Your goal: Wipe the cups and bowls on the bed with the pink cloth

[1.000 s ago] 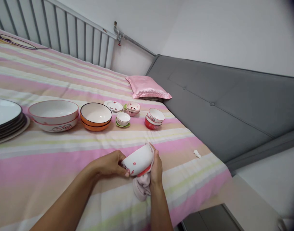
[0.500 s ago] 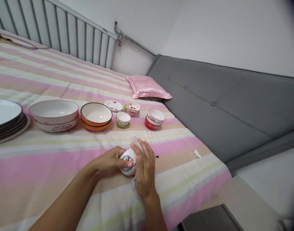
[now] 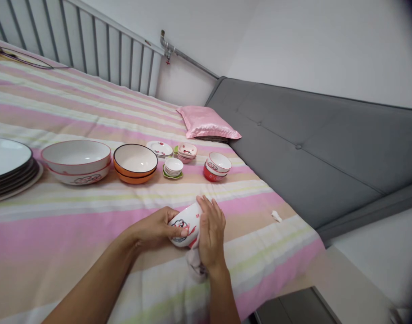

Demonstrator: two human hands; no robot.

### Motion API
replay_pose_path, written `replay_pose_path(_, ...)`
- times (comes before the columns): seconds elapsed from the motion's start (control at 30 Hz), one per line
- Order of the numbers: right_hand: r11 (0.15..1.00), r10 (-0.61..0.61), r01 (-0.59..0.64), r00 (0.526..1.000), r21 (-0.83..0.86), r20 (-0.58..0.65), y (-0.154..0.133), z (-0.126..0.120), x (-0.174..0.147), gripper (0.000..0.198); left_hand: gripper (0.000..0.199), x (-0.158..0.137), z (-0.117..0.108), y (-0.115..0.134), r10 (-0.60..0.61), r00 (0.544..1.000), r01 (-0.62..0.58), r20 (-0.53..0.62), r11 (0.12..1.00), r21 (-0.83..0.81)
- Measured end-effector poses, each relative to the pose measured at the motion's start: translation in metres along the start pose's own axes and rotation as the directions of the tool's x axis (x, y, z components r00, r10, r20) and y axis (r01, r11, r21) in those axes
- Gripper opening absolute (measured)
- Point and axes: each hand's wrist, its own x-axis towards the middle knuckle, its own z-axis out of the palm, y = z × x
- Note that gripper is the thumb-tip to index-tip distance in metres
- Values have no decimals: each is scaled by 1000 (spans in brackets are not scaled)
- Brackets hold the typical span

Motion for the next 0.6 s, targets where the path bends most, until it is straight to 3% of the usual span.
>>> replay_pose_path(0.17,955,153,-140,988,263,-31,25,3,1,48,28,-2,1,0,-32,999,32,-2,999,24)
replay_pose_path(0.27,945,167,-150,985,291,-33,23,3,1,47,28,-3,1,0,-34,999,34,13,999,11)
replay_pose_path(0.43,991,16,-11,999,135,-30,-1,1,-1,45,27,-2,2,1,-19,1000,19,9,999,-30)
replay_pose_path(0.6,985,-147,153,987,-86,68,-29,1,-5,42,22,-3,3,5,33,998,-31,-51,999,29)
